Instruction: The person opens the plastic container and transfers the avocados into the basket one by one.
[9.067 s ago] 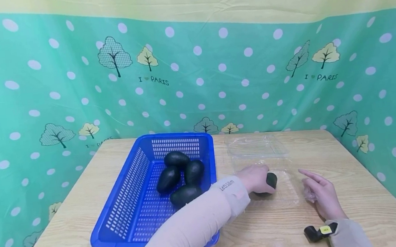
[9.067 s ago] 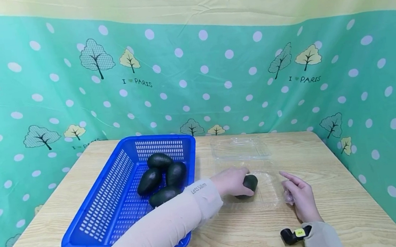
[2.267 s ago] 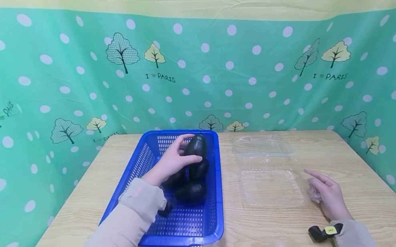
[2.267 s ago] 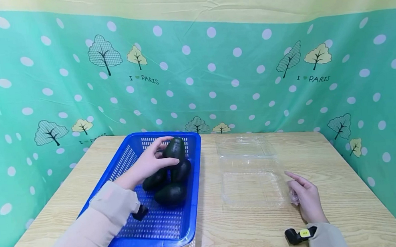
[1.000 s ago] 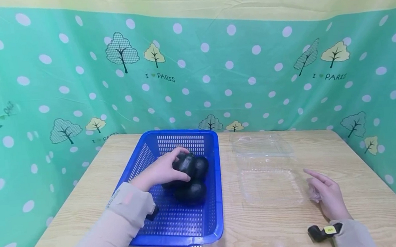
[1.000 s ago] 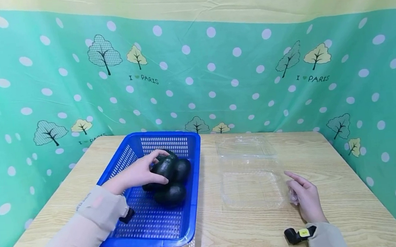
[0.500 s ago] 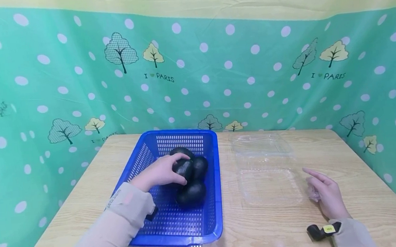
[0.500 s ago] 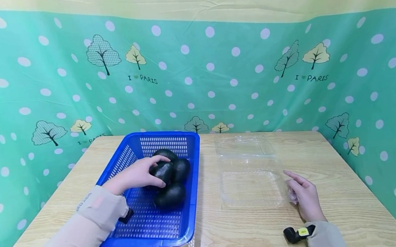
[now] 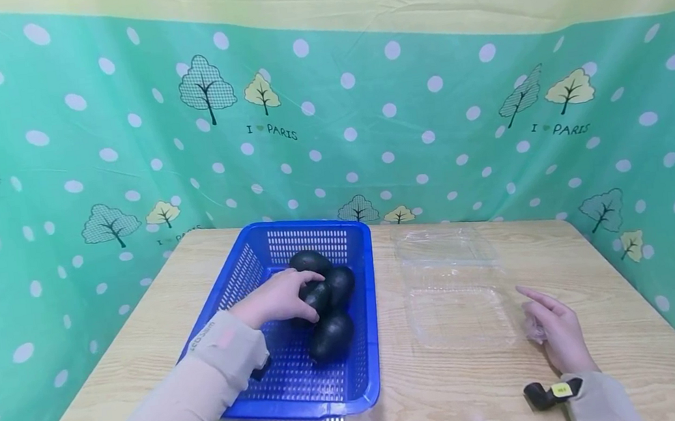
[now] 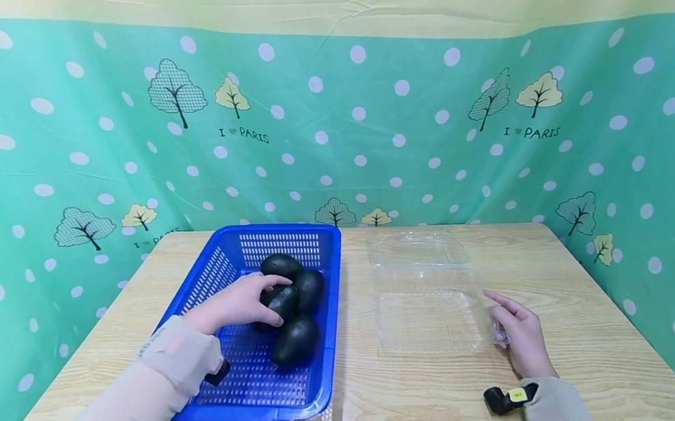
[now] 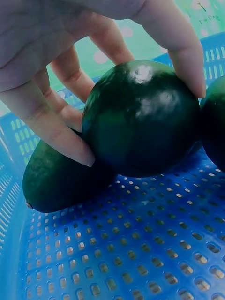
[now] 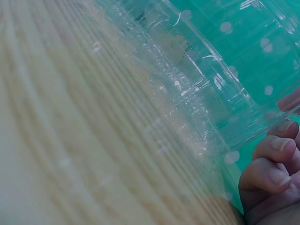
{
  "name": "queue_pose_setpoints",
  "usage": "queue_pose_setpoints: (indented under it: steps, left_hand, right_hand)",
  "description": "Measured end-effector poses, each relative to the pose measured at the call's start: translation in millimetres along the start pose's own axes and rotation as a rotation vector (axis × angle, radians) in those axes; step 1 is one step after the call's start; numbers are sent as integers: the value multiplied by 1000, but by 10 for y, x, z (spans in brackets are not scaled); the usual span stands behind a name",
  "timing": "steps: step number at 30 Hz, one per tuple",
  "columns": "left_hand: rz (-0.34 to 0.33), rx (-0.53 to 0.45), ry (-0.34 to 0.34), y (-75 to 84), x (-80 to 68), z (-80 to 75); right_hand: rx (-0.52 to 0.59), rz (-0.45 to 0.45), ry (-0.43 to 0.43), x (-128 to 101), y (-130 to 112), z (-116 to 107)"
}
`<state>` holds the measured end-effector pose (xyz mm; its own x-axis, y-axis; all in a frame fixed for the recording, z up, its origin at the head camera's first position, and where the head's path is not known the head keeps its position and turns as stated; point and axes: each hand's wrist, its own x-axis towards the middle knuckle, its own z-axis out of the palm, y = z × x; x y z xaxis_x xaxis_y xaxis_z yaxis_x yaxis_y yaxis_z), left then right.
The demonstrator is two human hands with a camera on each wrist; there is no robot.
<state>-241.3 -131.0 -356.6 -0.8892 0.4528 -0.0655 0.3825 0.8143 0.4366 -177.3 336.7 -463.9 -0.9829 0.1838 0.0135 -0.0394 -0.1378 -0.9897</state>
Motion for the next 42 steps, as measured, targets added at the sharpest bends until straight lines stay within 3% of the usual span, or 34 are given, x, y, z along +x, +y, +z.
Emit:
queue_pose_setpoints:
  steps: [12,24,31,42]
  left_hand:
    - [-11,62,-62,36,19,65]
    - [-16,102,-67,98,9,74]
    - [-43,95,-54,94,11,64]
    - [-43,71,-59,103,28,-54]
  right_hand:
    - [20,-5,-19,-4,-11,-20]
    - [75,7,10,-11,-67,-120]
    - [164,-9,177,-35,-235,-208]
    - [134,-136,188,-63,-713,-168]
